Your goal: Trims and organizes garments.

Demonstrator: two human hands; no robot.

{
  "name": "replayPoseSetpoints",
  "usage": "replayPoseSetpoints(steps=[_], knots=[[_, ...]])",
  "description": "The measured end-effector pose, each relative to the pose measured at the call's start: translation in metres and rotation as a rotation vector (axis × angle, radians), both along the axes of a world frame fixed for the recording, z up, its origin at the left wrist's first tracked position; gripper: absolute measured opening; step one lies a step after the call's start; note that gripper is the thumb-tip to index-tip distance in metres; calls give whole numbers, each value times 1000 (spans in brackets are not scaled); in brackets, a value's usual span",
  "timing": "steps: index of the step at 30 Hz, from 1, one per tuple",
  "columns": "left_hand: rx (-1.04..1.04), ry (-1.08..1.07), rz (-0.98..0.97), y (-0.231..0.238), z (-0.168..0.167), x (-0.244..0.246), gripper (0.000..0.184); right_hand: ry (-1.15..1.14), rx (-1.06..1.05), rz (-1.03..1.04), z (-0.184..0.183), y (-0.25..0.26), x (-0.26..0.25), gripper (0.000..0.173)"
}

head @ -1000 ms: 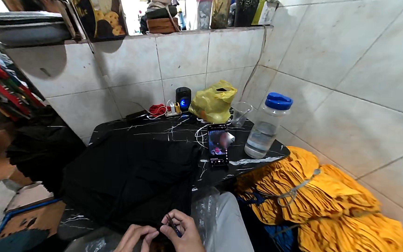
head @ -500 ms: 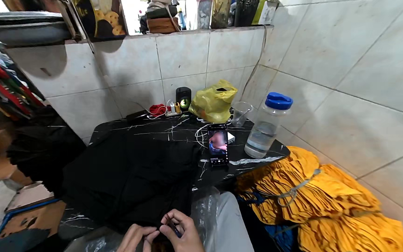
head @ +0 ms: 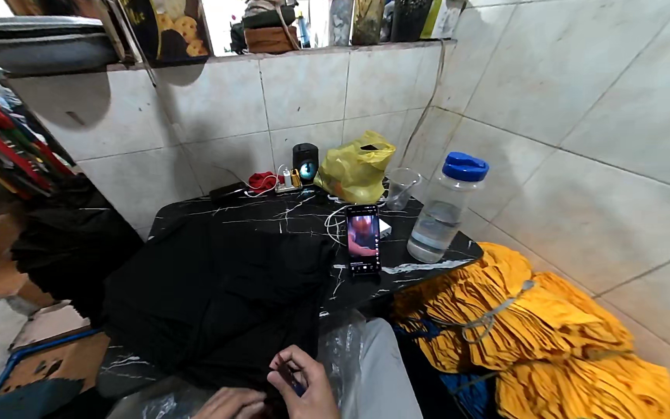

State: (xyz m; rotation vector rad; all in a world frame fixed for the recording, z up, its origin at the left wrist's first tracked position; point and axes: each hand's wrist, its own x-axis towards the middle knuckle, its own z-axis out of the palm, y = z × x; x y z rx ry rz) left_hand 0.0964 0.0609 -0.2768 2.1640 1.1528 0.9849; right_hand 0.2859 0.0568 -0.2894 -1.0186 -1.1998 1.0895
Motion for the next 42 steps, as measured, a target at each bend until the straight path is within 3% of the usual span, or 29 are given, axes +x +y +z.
replayPoseSetpoints(steps=[3, 6, 9, 13, 18, 21, 24, 36, 39, 42], knots=[[127, -28, 175, 9, -1, -2, 22, -202, 112, -64, -1, -4, -4, 17], [41, -169, 179, 6, 0, 14, 27, -357, 192, -68, 0, -6, -7, 23], [-75, -459, 254, 3, 2, 35, 12, -315, 182, -61, -3, -3, -5, 15], [-102, -609, 363, 3, 10, 43, 29, -277, 85, -104, -5, 0, 3, 17], [-56, -654, 348, -1, 10, 50, 44, -248, -108, 42, -2, 2, 6, 38], [-21, -623, 285, -6, 8, 54, 26, -49, -95, 157, -9, 4, 0, 30], [23, -559, 278, -9, 9, 52, 15, 46, -92, 123, -9, 3, -6, 17], [114, -348, 214, -5, 4, 41, 23, 24, -52, 84, -4, -1, -4, 15], [177, -188, 217, -2, 0, 37, 22, -57, -17, 38, -6, 0, -4, 14], [265, -20, 250, -3, -8, 34, 17, -331, 100, -49, -8, 0, -4, 14]])
